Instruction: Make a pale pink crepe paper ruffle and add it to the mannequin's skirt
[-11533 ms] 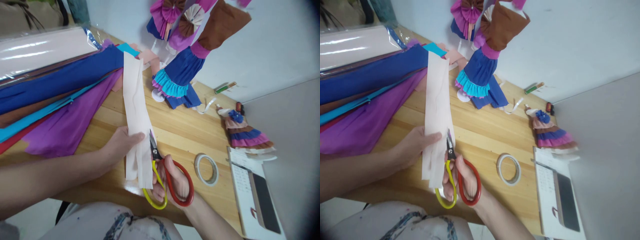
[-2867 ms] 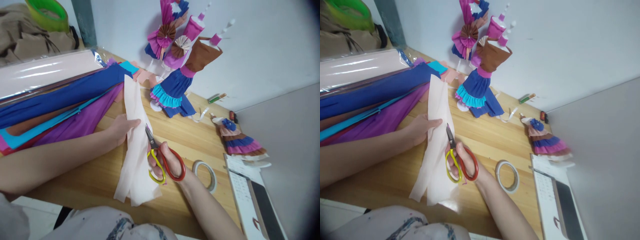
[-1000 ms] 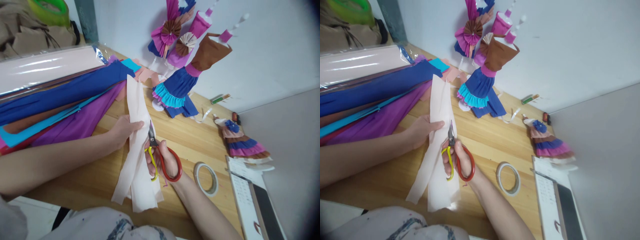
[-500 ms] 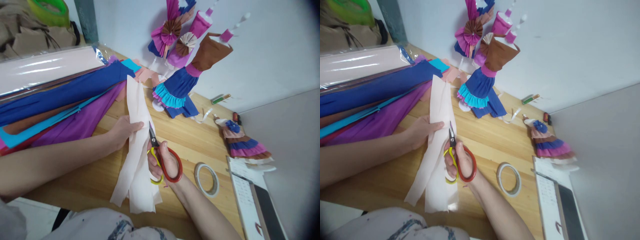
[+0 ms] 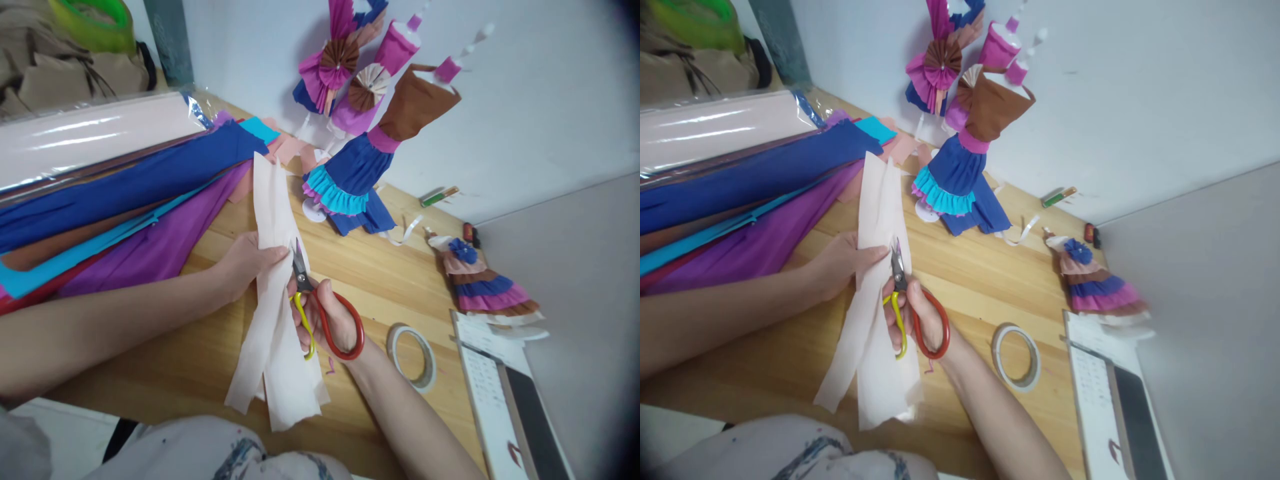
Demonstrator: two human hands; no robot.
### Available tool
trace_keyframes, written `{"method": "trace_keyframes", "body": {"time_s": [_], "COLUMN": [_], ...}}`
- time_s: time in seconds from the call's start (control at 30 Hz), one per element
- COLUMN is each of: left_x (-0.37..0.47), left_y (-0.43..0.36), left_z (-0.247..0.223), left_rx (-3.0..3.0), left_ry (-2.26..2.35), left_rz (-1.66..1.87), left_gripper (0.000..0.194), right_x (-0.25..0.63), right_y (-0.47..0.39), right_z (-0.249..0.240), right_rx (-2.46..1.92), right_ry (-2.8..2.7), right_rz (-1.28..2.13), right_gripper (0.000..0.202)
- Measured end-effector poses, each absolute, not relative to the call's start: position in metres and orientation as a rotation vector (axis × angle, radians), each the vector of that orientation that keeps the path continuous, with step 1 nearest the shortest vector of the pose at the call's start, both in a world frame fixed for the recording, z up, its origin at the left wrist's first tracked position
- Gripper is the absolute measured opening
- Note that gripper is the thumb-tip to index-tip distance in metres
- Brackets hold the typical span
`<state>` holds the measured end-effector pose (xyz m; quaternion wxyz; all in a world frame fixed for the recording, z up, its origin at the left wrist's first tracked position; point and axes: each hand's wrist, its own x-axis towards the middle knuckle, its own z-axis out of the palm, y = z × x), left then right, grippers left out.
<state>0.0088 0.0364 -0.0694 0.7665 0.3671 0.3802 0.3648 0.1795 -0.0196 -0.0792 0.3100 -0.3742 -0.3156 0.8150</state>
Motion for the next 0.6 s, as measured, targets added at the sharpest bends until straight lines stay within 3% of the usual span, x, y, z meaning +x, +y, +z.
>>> {"method": "trace_keyframes", "body": {"time_s": [0.6], "left_x": [0.0069], "left_y": [0.0387], "left_z": [-0.0731], "left_rx": [0.762], "left_ry": [0.869], "left_rz": [0.820], "left_gripper": [0.018], "right_x": [0.1822], "right_y": [-0.0248], "right_z": [-0.0762], "right_rx": [-0.972], "right_ry": [-0.793], "right_rz": [2.136], "right_gripper": [0.059]}}
